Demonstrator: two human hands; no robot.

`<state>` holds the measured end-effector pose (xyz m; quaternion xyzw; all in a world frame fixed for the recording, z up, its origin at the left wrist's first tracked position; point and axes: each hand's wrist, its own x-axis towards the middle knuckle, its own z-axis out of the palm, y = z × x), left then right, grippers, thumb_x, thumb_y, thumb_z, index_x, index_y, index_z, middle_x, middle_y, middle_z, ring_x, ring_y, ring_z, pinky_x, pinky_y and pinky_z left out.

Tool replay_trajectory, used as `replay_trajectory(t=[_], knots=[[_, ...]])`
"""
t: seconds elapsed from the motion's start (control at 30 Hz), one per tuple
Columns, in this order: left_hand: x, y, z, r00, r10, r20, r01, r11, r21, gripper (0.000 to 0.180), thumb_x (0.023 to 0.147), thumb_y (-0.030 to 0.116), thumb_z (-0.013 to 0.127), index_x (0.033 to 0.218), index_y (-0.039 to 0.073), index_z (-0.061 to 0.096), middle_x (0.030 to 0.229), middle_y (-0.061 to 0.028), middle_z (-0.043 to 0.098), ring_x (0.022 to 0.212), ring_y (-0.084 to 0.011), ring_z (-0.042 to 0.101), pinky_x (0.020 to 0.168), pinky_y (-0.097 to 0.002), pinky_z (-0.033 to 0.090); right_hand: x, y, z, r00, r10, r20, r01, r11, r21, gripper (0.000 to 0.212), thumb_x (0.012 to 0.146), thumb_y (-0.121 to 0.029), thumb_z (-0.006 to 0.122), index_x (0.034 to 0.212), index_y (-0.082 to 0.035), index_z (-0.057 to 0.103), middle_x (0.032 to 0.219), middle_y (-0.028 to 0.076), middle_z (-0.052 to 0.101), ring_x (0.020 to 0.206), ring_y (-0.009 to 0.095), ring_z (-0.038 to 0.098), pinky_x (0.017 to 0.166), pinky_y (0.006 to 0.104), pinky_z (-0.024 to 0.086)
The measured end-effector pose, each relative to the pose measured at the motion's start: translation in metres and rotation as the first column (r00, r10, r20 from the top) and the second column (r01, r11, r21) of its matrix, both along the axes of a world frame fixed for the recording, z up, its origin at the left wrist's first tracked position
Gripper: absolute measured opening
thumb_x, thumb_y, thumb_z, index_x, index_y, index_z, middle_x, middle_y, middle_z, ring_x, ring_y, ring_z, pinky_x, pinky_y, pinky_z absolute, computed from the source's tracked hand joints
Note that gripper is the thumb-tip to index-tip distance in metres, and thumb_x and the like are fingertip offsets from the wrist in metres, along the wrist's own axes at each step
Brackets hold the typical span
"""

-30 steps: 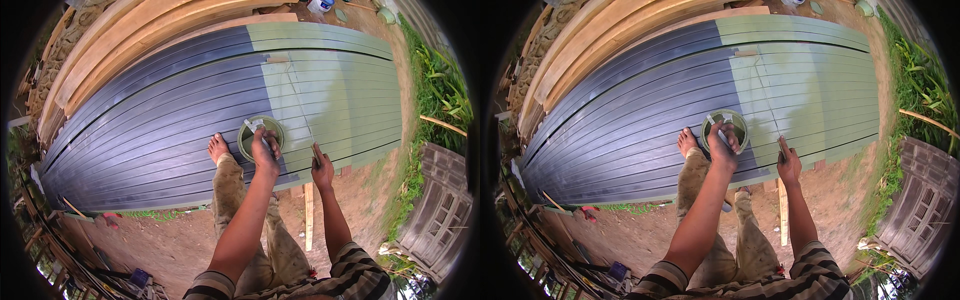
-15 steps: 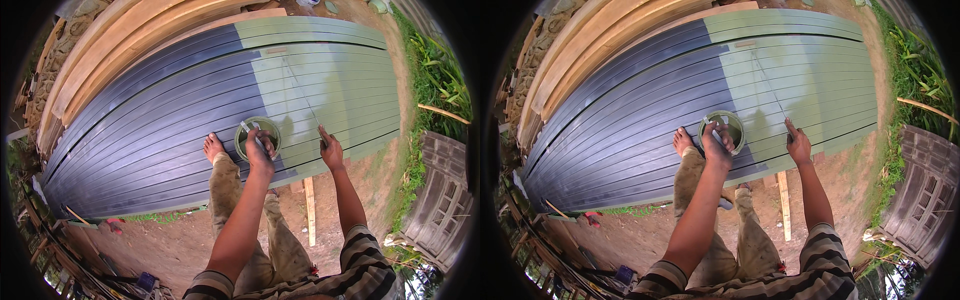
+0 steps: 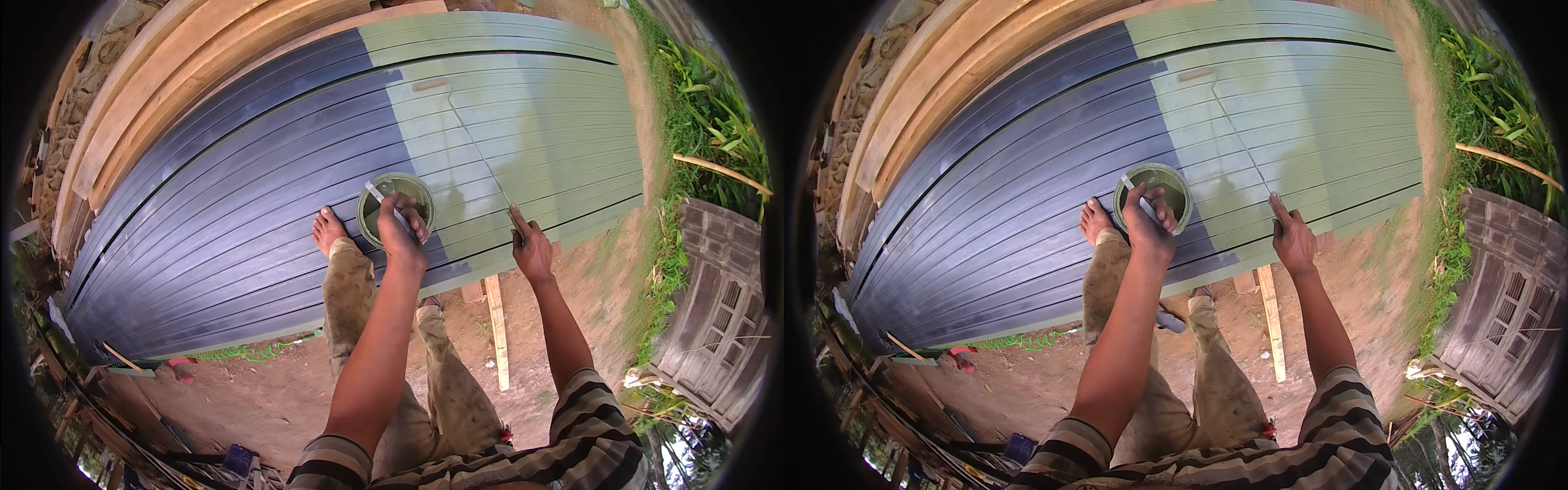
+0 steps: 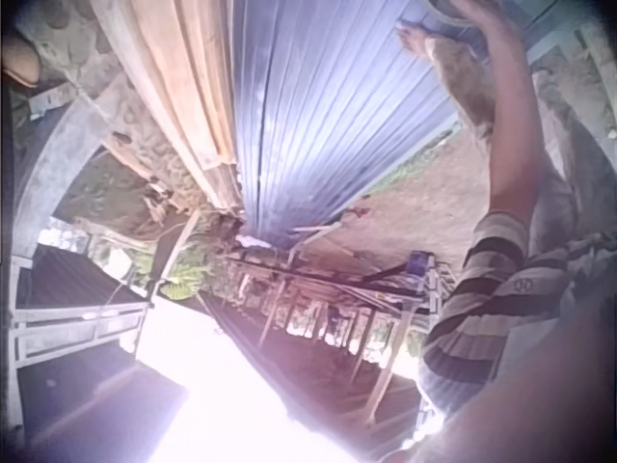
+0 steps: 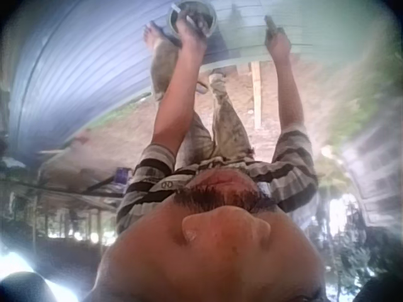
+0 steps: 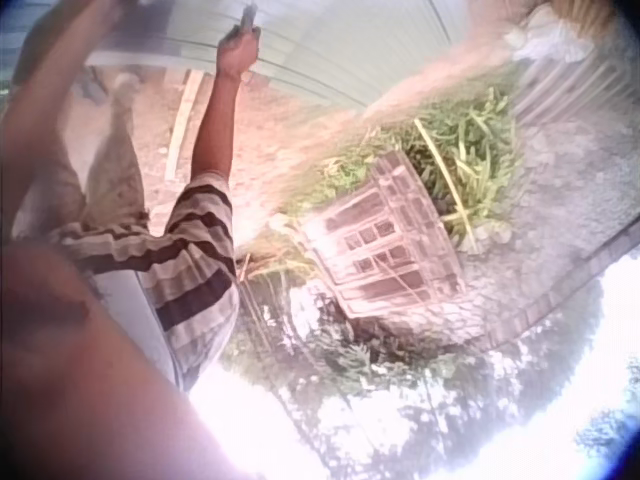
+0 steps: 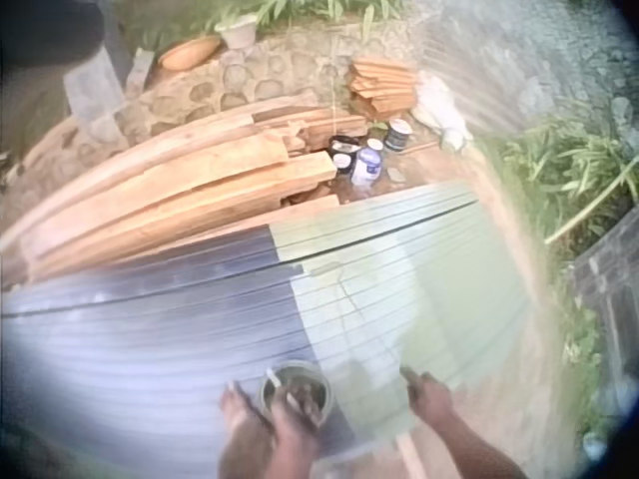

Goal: The person paints a stack of corrugated metal sheets using a roller, while holding a paint can in the other hand.

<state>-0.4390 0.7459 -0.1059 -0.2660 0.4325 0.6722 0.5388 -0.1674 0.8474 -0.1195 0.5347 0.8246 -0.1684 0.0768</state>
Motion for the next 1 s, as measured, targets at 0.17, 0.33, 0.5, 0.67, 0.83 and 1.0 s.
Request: replay_trajectory(t=[0.17, 0.33, 0.5, 0.67, 0.83, 1.0], knots=[[0.009, -0.004, -0.003, 1.0, 0.016, 0.022, -0.016, 0.999, -0.043, 0.036, 0.095, 0.042, 0.052, 0.09, 0.007, 0.058, 0.052, 0.0, 0.038, 0.044, -0.0147, 0.036, 0.045, -0.0295, 0.028, -0.017, 0.027, -0.019, 0.995, 0.024, -0.095, -0.021, 0.999, 0.03, 0.06, 0.09, -0.009, 0.062, 0.143, -0.035, 0.054, 0.091, 0.015, 0.063, 0.083, 0.039, 0.065, 0.071, 0.0509, 0.054], [0.007, -0.012, -0.012, 0.998, 0.034, 0.049, -0.033, 0.999, -0.004, 0.035, 0.094, 0.041, 0.05, 0.087, 0.007, 0.058, 0.053, -0.0003, 0.039, 0.045, -0.0158, 0.036, 0.046, -0.0306, 0.028, 0.082, -0.058, 0.003, 0.998, -0.022, 0.066, 0.031, 0.99, -0.135, 0.062, 0.091, -0.01, 0.061, 0.146, -0.036, 0.051, 0.091, 0.017, 0.062, 0.079, 0.04, 0.065, 0.068, 0.0508, 0.053], [0.017, -0.016, -0.013, 0.996, 0.079, 0.036, -0.079, 0.997, -0.007, 0.035, 0.093, 0.041, 0.05, 0.085, 0.008, 0.058, 0.055, -0.0001, 0.039, 0.047, -0.0154, 0.036, 0.046, -0.0309, 0.028, 0.178, -0.155, 0.043, 0.989, -0.046, 0.144, 0.075, 0.976, -0.205, 0.057, 0.092, -0.014, 0.06, 0.145, -0.035, 0.053, 0.09, 0.017, 0.062, 0.076, 0.04, 0.066, 0.065, 0.0505, 0.053], [0.02, -0.025, -0.008, 0.985, 0.169, 0.028, -0.167, 0.984, -0.056, 0.032, 0.094, 0.036, 0.049, 0.083, 0.007, 0.058, 0.057, 0.0005, 0.038, 0.049, -0.0148, 0.033, 0.048, -0.0312, 0.026, 0.242, -0.225, 0.083, 0.979, -0.081, 0.187, 0.129, 0.956, -0.262, 0.056, 0.092, -0.014, 0.06, 0.144, -0.034, 0.055, 0.09, 0.017, 0.062, 0.072, 0.039, 0.066, 0.063, 0.0518, 0.054], [0.008, -0.039, 0.004, 0.971, 0.239, -0.003, -0.239, 0.967, -0.09, 0.029, 0.095, 0.032, 0.049, 0.084, 0.006, 0.057, 0.059, 0.0015, 0.036, 0.053, -0.0137, 0.032, 0.051, -0.0309, 0.024, 0.296, -0.271, 0.118, 0.973, -0.048, 0.224, 0.115, 0.948, -0.296, 0.057, 0.092, -0.014, 0.06, 0.145, -0.032, 0.053, 0.087, 0.015, 0.062, 0.071, 0.04, 0.065, 0.061, 0.0512, 0.053], [-0.003, -0.05, 0.013, 0.961, 0.267, -0.071, -0.271, 0.961, -0.054, 0.032, 0.095, 0.034, 0.044, 0.086, 0.006, 0.057, 0.062, 0.0021, 0.036, 0.056, -0.0129, 0.031, 0.054, -0.0306, 0.024, 0.331, -0.294, 0.151, 0.974, -0.01, 0.227, 0.088, 0.938, -0.337, 0.056, 0.093, -0.015, 0.057, 0.146, -0.033, 0.052, 0.087, 0.016, 0.062, 0.07, 0.041, 0.065, 0.06, 0.0513, 0.053]])
